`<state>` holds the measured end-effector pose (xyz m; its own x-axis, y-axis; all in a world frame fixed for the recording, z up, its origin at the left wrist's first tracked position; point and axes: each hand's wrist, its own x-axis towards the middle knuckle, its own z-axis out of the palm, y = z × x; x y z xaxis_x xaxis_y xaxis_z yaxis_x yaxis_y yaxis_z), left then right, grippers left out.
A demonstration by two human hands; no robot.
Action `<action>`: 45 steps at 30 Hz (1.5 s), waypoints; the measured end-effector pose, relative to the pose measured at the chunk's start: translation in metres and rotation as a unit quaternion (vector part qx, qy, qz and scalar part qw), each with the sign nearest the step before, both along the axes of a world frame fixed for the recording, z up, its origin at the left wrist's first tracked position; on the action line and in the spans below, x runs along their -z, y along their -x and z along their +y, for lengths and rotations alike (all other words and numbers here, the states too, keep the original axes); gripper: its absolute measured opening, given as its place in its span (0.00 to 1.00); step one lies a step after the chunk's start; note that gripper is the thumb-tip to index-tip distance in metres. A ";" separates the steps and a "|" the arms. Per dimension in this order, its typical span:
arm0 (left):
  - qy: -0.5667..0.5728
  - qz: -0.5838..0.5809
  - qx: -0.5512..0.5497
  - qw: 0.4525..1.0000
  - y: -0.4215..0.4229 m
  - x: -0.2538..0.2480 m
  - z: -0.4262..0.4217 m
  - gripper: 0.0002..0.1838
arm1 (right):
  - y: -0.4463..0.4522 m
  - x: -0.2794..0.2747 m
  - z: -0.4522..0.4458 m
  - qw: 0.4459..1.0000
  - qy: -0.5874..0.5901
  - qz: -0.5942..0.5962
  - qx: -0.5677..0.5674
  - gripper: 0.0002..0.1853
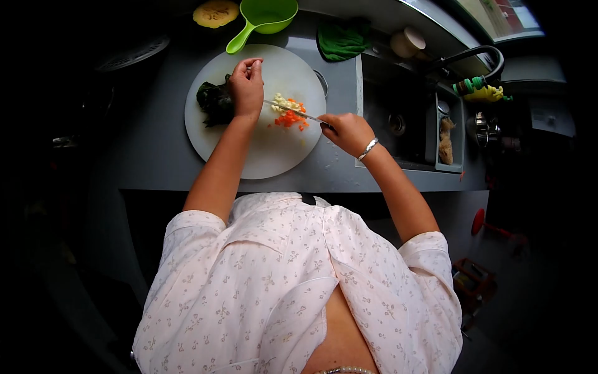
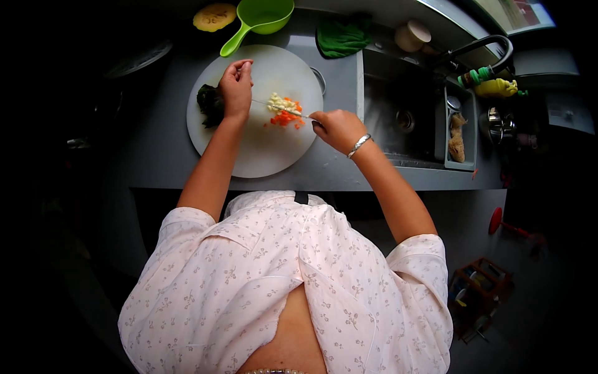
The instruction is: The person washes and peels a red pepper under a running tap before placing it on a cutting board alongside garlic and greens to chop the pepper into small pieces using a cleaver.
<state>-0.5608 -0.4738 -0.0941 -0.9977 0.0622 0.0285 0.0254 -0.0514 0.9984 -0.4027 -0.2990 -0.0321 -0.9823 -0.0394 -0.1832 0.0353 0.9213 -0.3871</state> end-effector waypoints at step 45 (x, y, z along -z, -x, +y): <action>0.203 0.066 -0.105 0.971 -0.030 0.005 -0.005 0.08 | 0.034 0.026 0.036 0.986 -0.012 -0.002 -0.164 0.10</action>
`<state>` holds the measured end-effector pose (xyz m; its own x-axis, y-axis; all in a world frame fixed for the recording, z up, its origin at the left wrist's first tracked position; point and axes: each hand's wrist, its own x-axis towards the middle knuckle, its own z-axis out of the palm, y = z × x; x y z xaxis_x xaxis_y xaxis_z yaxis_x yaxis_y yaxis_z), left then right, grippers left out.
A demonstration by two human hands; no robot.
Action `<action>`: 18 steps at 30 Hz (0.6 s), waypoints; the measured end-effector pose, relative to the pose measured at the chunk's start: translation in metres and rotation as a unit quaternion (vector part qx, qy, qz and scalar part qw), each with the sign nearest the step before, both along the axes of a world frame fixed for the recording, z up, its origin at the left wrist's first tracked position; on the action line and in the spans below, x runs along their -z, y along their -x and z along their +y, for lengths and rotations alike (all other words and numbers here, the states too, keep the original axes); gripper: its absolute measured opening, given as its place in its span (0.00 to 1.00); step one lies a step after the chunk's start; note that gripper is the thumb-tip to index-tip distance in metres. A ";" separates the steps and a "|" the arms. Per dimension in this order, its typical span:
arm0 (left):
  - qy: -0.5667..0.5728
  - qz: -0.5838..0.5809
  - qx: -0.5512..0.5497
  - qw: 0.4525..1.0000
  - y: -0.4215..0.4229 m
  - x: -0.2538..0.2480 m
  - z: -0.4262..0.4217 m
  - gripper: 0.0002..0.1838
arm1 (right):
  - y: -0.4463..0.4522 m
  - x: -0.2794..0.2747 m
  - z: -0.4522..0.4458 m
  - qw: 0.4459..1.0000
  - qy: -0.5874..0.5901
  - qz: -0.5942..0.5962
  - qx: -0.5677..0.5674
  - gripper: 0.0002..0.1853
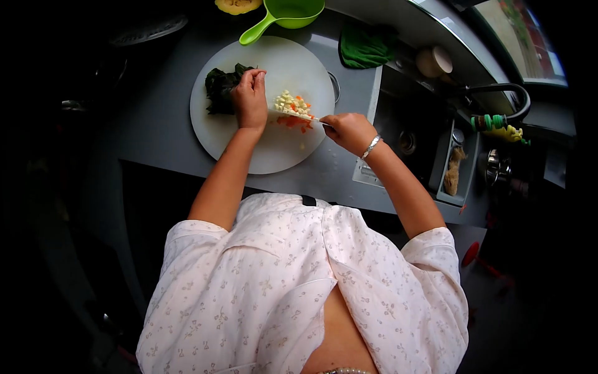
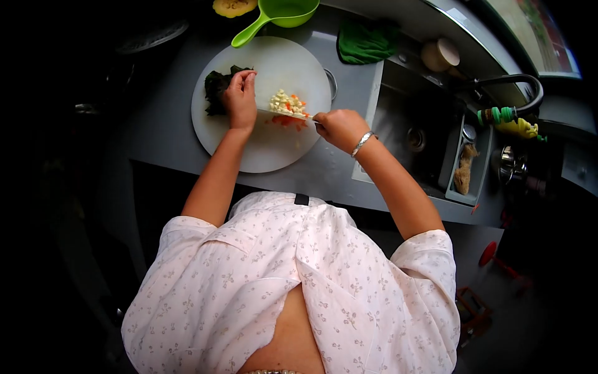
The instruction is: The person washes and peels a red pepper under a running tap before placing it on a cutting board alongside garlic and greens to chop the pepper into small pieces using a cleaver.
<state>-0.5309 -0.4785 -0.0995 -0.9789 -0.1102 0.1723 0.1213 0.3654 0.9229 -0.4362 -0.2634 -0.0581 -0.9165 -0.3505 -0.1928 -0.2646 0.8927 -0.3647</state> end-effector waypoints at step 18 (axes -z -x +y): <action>0.016 0.038 -0.038 0.998 0.002 0.002 -0.010 0.07 | 0.016 0.000 -0.006 0.999 -0.028 0.004 -0.030 0.08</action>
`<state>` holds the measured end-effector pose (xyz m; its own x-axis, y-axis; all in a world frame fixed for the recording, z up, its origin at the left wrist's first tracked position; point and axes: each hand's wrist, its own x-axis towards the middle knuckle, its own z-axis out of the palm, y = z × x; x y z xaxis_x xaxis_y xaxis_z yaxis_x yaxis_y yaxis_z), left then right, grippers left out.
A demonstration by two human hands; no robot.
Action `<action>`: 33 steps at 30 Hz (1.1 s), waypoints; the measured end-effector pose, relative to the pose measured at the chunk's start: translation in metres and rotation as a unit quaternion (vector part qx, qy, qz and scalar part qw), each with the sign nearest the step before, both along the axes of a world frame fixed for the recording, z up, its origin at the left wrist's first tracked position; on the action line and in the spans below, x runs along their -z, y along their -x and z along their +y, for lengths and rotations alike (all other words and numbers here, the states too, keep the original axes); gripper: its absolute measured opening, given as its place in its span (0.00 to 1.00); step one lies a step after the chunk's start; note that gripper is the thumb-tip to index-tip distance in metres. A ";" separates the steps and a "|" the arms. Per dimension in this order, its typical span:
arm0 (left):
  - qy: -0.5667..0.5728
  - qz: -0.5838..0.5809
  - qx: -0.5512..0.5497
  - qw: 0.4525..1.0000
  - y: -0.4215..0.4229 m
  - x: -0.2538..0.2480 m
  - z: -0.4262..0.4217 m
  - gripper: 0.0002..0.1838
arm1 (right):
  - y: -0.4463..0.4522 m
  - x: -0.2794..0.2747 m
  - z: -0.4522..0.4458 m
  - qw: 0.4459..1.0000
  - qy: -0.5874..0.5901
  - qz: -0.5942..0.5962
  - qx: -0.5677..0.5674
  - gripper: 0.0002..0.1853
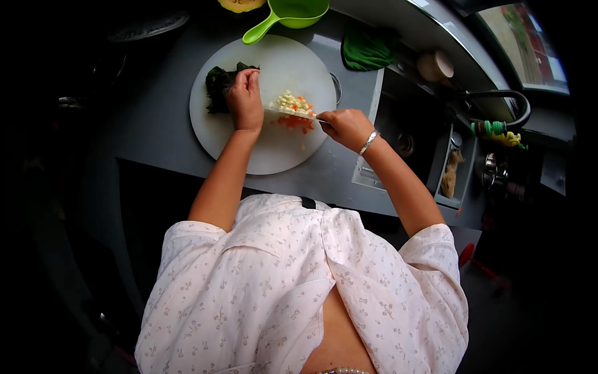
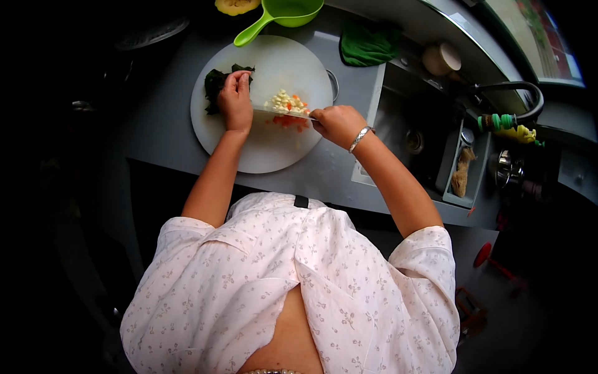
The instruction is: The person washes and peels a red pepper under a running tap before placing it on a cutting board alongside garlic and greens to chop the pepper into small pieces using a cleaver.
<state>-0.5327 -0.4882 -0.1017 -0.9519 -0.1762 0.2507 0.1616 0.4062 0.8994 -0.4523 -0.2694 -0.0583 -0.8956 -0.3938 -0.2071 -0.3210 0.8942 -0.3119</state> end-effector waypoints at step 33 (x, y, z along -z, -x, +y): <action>0.110 -0.040 0.491 0.863 -0.040 -0.024 -0.009 0.09 | -0.035 -0.008 -0.017 0.986 -0.036 0.158 -0.047 0.16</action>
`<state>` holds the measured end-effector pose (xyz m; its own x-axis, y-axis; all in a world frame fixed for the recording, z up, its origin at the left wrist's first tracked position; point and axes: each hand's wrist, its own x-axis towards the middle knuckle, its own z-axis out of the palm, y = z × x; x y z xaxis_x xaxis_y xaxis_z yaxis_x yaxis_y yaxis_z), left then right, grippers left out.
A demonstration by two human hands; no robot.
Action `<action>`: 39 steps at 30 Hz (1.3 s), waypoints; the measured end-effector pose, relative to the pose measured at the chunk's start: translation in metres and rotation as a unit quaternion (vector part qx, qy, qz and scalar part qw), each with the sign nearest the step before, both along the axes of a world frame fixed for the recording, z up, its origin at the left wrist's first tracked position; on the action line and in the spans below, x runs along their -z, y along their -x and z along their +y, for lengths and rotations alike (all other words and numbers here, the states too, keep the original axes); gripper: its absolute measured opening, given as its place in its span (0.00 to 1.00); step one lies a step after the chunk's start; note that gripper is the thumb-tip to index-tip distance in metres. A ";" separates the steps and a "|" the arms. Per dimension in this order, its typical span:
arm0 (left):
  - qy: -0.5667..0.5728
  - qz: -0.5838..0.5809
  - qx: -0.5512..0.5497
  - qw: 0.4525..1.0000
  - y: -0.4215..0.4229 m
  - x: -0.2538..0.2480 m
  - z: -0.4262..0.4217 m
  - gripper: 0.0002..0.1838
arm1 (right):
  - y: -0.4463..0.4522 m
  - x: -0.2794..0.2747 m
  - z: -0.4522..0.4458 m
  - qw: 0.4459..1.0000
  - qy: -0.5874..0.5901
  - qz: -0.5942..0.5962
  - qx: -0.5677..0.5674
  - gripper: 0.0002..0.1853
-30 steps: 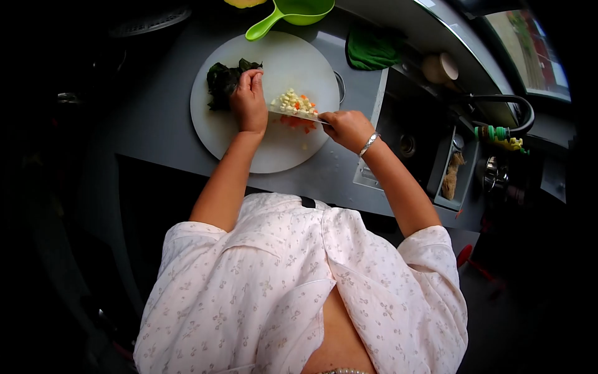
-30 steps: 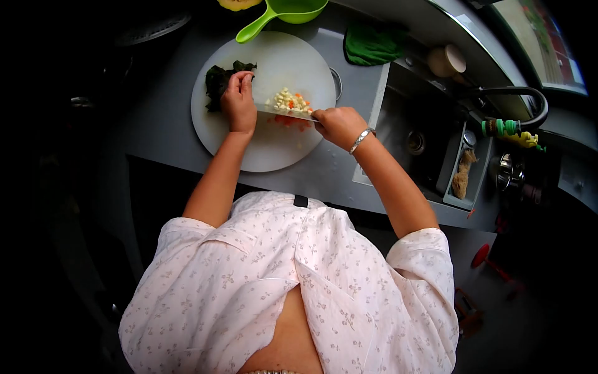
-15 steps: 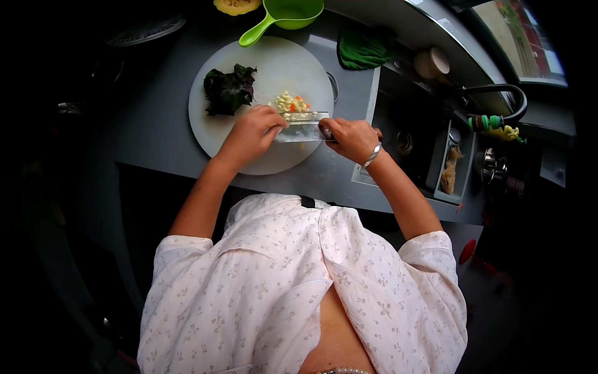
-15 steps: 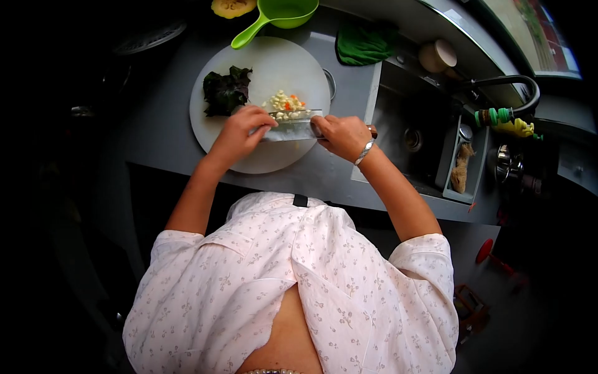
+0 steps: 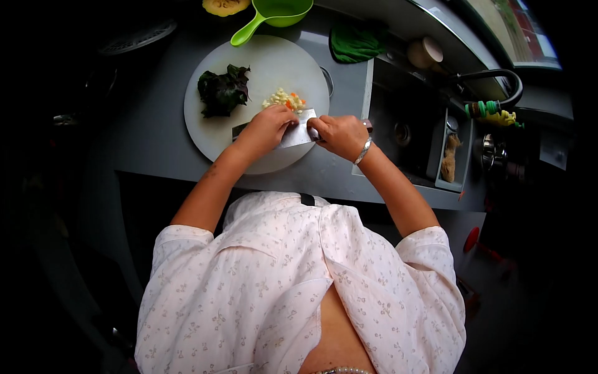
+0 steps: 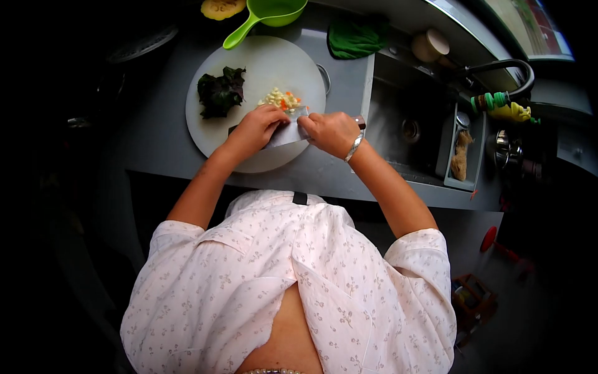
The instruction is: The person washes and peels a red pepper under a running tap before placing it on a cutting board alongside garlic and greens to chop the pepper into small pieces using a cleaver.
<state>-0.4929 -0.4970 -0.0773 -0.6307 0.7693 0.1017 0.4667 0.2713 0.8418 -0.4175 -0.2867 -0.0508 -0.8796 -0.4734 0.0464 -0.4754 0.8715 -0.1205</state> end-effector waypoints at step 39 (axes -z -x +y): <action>-0.164 -0.160 -0.394 0.890 -0.017 0.004 -0.091 0.08 | -0.041 0.013 -0.012 0.823 0.346 -0.086 0.442 0.17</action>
<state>-0.4757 -0.5882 -0.0811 -0.9983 0.0379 -0.0433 -0.0383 0.1232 0.9916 -0.3769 -0.2986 -0.0641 -0.8881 0.4421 -0.1260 0.3837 0.5619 -0.7328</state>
